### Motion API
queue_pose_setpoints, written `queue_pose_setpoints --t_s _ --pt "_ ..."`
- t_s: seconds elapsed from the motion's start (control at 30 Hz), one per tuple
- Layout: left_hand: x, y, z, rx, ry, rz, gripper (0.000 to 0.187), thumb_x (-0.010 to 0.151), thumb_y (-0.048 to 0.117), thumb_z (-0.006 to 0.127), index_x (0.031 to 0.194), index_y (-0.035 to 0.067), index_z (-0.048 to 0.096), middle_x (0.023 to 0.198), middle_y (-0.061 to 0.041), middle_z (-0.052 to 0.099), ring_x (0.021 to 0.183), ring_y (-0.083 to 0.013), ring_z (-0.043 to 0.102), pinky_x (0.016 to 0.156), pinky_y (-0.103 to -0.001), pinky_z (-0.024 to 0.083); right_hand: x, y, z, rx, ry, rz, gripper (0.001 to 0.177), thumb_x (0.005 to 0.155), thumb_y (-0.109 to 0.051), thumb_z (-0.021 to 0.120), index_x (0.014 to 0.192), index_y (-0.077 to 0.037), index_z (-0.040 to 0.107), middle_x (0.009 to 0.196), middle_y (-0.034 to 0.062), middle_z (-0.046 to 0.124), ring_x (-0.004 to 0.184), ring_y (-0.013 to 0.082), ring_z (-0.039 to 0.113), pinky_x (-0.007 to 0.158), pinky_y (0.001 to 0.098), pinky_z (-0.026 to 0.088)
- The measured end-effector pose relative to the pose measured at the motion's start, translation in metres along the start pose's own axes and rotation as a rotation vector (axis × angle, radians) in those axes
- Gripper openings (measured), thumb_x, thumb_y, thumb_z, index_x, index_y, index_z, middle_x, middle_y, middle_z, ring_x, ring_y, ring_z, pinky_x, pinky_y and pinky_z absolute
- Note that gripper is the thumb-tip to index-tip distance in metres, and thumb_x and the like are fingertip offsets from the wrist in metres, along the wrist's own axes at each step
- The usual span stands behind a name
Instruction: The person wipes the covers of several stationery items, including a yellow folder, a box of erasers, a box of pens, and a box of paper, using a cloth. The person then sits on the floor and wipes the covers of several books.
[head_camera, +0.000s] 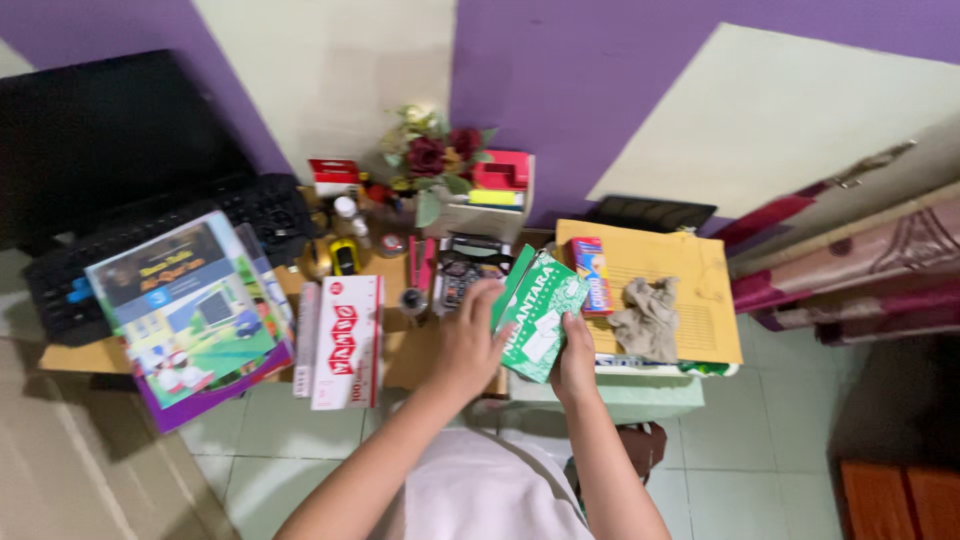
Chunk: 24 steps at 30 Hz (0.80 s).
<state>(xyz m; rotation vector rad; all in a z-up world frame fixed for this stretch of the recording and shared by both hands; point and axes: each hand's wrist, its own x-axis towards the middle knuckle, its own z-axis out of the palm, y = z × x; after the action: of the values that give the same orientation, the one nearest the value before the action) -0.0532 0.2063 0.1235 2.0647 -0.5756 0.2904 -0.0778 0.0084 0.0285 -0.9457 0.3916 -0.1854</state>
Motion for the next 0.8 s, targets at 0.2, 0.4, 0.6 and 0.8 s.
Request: queue_pose_setpoints --t_s 0.2,0.4,0.6,0.8 --pt "0.028 -0.012 0.062 -0.051 -0.207 -0.228 0.055 0.103 0.044 0.056 0.135 0.0 0.057 0.115 -0.025 0.069 0.102 -0.0431 0.068 0.086 -0.049 0.055 0.025 -0.016 -0.058 -0.078 0.077 0.047 0.049 0.107 -0.035 0.044 0.139 0.001 0.055 0.132 0.0118 0.065 0.115 0.0192 0.064 0.1 0.0355 0.05" --pt "0.025 -0.02 0.137 -0.119 -0.13 -0.388 0.053 0.109 0.044 0.042 0.135 0.002 0.059 0.118 -0.024 0.071 0.109 -0.0425 0.068 0.092 -0.046 0.054 0.042 -0.044 -0.089 -0.153 0.012 0.067 0.051 0.107 -0.037 0.045 0.138 0.002 0.056 0.131 0.0133 0.065 0.113 0.02 0.064 0.098 0.0356 0.051" --pt "0.037 0.0 0.165 -0.313 -0.126 -0.427 0.057 0.104 0.045 0.039 0.151 0.013 0.047 0.114 -0.019 0.073 0.104 -0.0345 0.072 0.091 -0.042 0.054 0.057 -0.073 -0.107 -0.141 -0.063 0.071 0.053 0.105 -0.036 0.045 0.144 0.0 0.05 0.135 0.0113 0.064 0.116 0.0193 0.063 0.1 0.0344 0.051" --pt "0.043 -0.003 0.19 -0.563 -0.25 -0.535 0.058 0.109 0.044 0.04 0.158 0.013 0.043 0.113 -0.021 0.071 0.103 -0.0341 0.065 0.096 -0.043 0.052 0.074 -0.077 -0.131 -0.076 -0.114 0.153 0.059 0.107 -0.039 0.045 0.147 0.004 0.046 0.137 0.0173 0.061 0.119 0.0256 0.062 0.101 0.0391 0.05"
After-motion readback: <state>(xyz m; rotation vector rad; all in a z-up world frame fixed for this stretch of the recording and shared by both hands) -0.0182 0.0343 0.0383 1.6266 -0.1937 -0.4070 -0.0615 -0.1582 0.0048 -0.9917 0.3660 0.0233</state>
